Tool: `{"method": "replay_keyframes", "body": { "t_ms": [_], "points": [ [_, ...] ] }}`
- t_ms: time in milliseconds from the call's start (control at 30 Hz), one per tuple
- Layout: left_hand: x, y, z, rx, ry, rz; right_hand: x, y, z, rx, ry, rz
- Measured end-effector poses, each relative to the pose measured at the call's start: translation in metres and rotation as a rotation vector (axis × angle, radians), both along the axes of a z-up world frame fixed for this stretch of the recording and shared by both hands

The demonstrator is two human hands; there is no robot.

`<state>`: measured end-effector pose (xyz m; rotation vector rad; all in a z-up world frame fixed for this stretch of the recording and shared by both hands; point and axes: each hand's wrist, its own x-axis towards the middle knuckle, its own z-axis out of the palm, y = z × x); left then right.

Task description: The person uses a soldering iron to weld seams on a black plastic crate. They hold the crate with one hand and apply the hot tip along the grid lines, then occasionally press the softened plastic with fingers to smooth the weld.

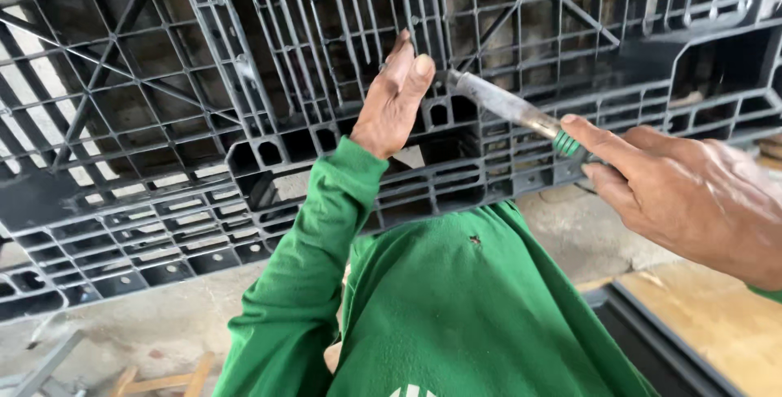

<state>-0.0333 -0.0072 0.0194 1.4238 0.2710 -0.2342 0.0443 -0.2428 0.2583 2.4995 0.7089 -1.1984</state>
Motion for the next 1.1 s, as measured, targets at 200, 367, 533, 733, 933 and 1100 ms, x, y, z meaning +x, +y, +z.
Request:
{"method": "replay_keyframes", "body": {
  "t_ms": [200, 367, 533, 733, 933, 1100],
  "points": [
    [-0.002, 0.006, -0.003, -0.078, -0.031, -0.025, -0.028, 0.026, 0.014, -0.191, -0.142, 0.204],
    [0.002, 0.013, 0.002, -0.056, -0.031, -0.040, -0.040, 0.054, 0.023, -0.140, -0.182, 0.205],
    [-0.001, 0.014, 0.002, -0.078, -0.071, -0.051, -0.047, 0.063, 0.028, -0.295, -0.059, 0.298],
    [0.000, 0.014, 0.000, -0.073, -0.053, -0.049, -0.043, 0.063, 0.024, -0.326, 0.042, 0.170],
    [0.000, 0.014, -0.003, -0.029, -0.023, -0.070, -0.027, 0.050, 0.014, -0.244, 0.066, 0.043],
    [0.001, 0.013, -0.002, -0.006, -0.037, -0.093, -0.023, 0.052, 0.011, -0.317, 0.003, 0.176]
  ]
}}
